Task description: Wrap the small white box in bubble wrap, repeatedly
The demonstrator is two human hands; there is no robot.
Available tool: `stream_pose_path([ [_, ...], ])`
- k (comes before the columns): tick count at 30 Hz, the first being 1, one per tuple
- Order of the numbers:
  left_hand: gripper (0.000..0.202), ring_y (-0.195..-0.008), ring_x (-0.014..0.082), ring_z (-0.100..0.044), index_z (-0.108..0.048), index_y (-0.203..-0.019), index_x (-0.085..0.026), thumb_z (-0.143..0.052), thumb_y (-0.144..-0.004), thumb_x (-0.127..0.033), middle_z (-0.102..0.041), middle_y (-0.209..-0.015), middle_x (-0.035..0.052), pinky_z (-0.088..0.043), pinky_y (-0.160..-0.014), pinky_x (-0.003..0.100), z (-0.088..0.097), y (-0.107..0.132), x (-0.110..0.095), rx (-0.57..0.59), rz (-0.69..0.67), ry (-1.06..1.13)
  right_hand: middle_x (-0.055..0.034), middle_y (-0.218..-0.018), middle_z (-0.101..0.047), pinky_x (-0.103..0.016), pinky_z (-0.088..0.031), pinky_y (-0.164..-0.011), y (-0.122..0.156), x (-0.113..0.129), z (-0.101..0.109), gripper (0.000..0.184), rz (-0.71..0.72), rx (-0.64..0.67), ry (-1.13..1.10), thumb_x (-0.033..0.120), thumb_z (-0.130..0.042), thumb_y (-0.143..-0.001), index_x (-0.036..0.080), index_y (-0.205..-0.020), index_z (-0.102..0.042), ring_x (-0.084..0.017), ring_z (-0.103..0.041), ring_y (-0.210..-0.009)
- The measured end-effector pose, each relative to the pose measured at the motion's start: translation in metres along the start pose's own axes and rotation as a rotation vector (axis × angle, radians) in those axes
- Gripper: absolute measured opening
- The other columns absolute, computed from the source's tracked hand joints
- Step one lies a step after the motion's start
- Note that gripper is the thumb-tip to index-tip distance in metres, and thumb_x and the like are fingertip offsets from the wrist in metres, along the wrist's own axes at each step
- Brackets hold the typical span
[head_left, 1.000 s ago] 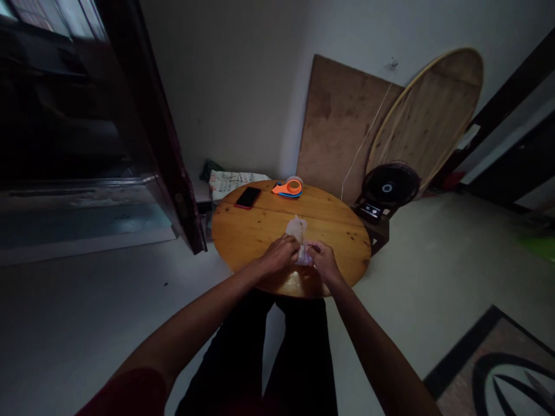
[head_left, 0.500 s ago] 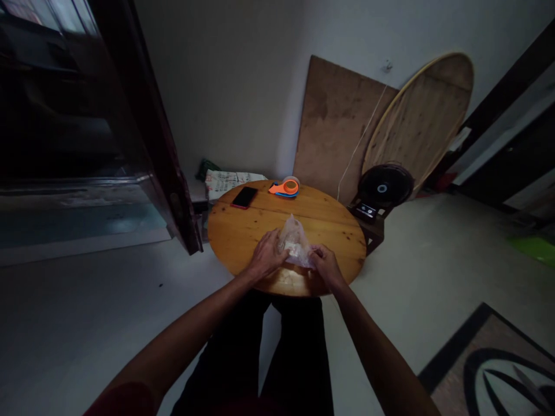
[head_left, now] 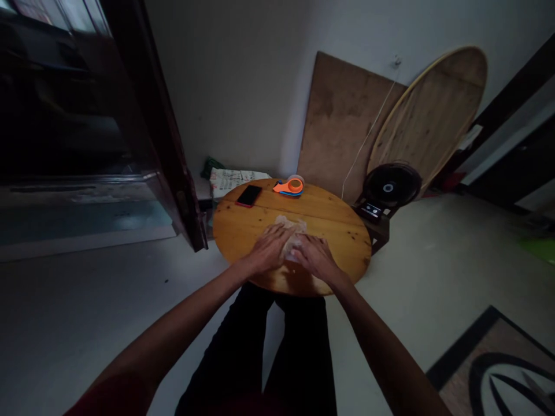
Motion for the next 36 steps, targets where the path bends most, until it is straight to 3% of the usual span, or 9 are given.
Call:
stream_pose_path([
  [4, 0.072, -0.12, 0.0294, -0.051, -0.042, -0.139, -0.011, -0.058, -0.069, -0.02, -0.061, -0.124, 0.016, -0.035, -0.106, 0.042, 0.004, -0.015, 0.006, 0.16, 0.016, 0.017, -0.0141, -0.112, -0.068, -0.036, -0.033, -0.09, 0.001, -0.009, -0.002, 0.041, -0.091, 0.005, 0.06, 0.037, -0.042, -0.096, 0.014, -0.129, -0.053, -0.025, -0.058, -0.105],
  [8, 0.049, -0.097, 0.0253, -0.061, -0.062, -0.119, -0.015, -0.058, -0.072, -0.027, -0.07, -0.096, 0.0084, -0.04, -0.098, 0.038, 0.02, -0.007, 0.009, 0.097, 0.001, 0.075, -0.0096, -0.1, -0.072, -0.032, -0.034, -0.09, 0.013, -0.01, 0.008, 0.037, -0.052, -0.056, -0.037, 0.037, -0.04, -0.097, 0.017, -0.121, -0.059, -0.022, -0.062, -0.095],
  [12, 0.03, -0.078, 0.0181, -0.062, -0.071, -0.101, -0.021, -0.054, -0.076, -0.025, -0.069, -0.08, 0.0021, -0.042, -0.091, 0.034, 0.029, 0.015, -0.002, 0.151, -0.116, 0.114, -0.0066, -0.095, -0.072, -0.027, -0.038, -0.081, 0.022, -0.005, 0.02, 0.038, -0.025, 0.06, -0.205, 0.036, -0.032, -0.099, 0.021, -0.111, -0.065, -0.018, -0.064, -0.085],
  [17, 0.02, -0.08, 0.0174, -0.062, -0.071, -0.088, -0.022, -0.055, -0.081, -0.032, -0.066, -0.089, 0.0044, -0.045, -0.076, 0.028, 0.019, 0.037, -0.012, 0.275, -0.142, 0.141, -0.0054, -0.093, -0.069, -0.025, -0.041, -0.075, 0.014, -0.004, 0.019, 0.034, -0.031, 0.052, -0.312, 0.032, -0.036, -0.097, 0.02, -0.101, -0.067, -0.017, -0.063, -0.085],
  [21, 0.017, -0.094, 0.0195, -0.061, -0.069, -0.085, -0.02, -0.056, -0.084, -0.031, -0.063, -0.106, 0.0064, -0.045, -0.084, 0.03, 0.008, 0.047, -0.016, 0.224, -0.097, 0.158, -0.0089, -0.115, -0.062, -0.026, -0.043, -0.079, 0.0, -0.002, 0.006, 0.026, -0.067, 0.092, -0.086, 0.023, -0.05, -0.088, 0.019, -0.11, -0.063, -0.019, -0.062, -0.095],
  [24, 0.019, -0.103, 0.0222, -0.058, -0.066, -0.096, -0.021, -0.058, -0.085, -0.035, -0.061, -0.114, 0.0069, -0.044, -0.09, 0.033, 0.001, 0.054, -0.02, 0.205, -0.092, 0.145, -0.0108, -0.117, -0.061, -0.028, -0.044, -0.077, -0.006, 0.0, -0.002, 0.028, -0.127, 0.187, 0.042, 0.023, -0.054, -0.086, 0.019, -0.113, -0.06, -0.02, -0.063, -0.093],
  [29, 0.026, -0.102, 0.0249, -0.055, -0.065, -0.098, -0.022, -0.058, -0.085, -0.044, -0.061, -0.107, 0.0077, -0.042, -0.09, 0.038, -0.004, 0.06, -0.025, 0.234, -0.11, 0.081, -0.011, -0.112, -0.064, -0.029, -0.043, -0.076, -0.011, -0.003, -0.007, 0.026, -0.134, 0.195, 0.105, 0.028, -0.057, -0.085, 0.019, -0.11, -0.061, -0.021, -0.063, -0.092],
  [36, 0.026, -0.1, 0.0249, -0.052, -0.065, -0.099, -0.021, -0.057, -0.086, -0.042, -0.06, -0.104, 0.008, -0.041, -0.089, 0.039, -0.005, 0.061, -0.026, 0.226, -0.108, 0.06, -0.0071, -0.111, -0.065, -0.028, -0.042, -0.077, -0.013, -0.003, -0.011, 0.025, -0.094, 0.118, 0.003, 0.029, -0.057, -0.085, 0.022, -0.108, -0.063, -0.02, -0.062, -0.092],
])
Point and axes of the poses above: each hand's wrist, its own y-axis away from the middle knuckle, its own z-axis out of the back of the hand, x = y × z, the point moved 2 cm from there along -y, towards the middle knuckle
